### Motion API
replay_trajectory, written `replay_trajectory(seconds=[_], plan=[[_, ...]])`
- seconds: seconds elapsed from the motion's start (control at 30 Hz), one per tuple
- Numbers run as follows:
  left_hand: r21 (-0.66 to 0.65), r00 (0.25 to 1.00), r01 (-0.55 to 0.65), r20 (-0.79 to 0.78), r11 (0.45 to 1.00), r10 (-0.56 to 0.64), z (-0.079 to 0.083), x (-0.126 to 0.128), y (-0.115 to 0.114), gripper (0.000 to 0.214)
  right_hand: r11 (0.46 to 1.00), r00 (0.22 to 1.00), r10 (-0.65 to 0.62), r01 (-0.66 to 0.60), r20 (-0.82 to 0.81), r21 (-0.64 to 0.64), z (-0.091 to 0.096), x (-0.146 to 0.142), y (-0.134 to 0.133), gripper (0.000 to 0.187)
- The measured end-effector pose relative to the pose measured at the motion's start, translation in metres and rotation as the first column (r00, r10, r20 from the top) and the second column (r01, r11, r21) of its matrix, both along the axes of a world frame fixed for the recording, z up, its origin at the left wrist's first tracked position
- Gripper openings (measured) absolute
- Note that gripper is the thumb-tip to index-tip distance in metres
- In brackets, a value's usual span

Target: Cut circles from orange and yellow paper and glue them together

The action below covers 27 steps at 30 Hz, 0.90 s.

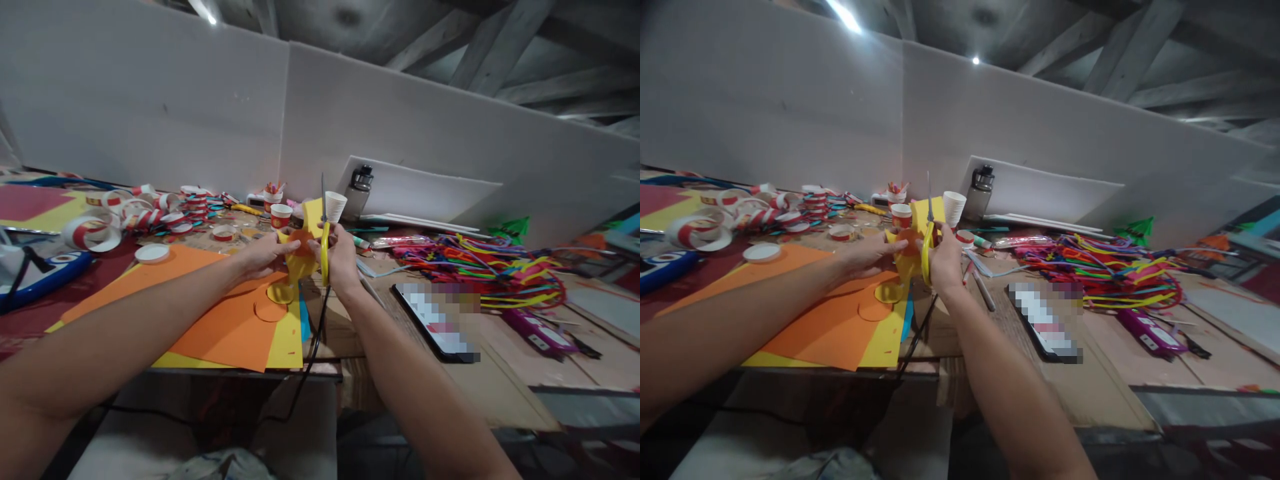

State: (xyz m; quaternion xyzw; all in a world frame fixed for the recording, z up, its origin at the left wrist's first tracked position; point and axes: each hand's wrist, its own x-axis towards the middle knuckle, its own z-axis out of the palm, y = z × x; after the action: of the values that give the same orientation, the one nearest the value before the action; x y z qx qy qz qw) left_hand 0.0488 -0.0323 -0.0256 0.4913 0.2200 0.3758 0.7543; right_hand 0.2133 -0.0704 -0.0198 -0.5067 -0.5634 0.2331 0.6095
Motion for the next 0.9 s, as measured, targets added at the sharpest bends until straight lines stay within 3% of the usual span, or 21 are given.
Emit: replay_trajectory(seconds=[0.13, 0.37, 0.6, 0.9], plan=[[0.024, 0.998, -0.014, 0.053, 1.0, 0.012, 0.0, 0.003, 0.002, 0.048, 0.999, 0.999, -0.026, 0.026, -0.032, 0.03, 0.001, 0.007, 0.003, 0.051], [-0.128, 0.966, -0.215, 0.116, 0.968, 0.23, 0.004, 0.001, 0.01, 0.022, 0.994, 0.987, 0.012, 0.006, -0.16, 0.112, 0.003, 0.01, 0.001, 0.053], [-0.057, 0.979, -0.005, 0.205, 0.998, 0.017, -0.003, 0.003, 0.008, 0.027, 1.0, 0.999, 0.013, -0.012, -0.048, 0.029, 0.001, 0.002, -0.005, 0.055], [-0.022, 0.971, 0.026, 0.237, 0.999, -0.02, 0.001, 0.004, 0.001, 0.033, 0.997, 0.999, -0.051, 0.05, 0.015, 0.065, 0.004, -0.001, -0.004, 0.052]])
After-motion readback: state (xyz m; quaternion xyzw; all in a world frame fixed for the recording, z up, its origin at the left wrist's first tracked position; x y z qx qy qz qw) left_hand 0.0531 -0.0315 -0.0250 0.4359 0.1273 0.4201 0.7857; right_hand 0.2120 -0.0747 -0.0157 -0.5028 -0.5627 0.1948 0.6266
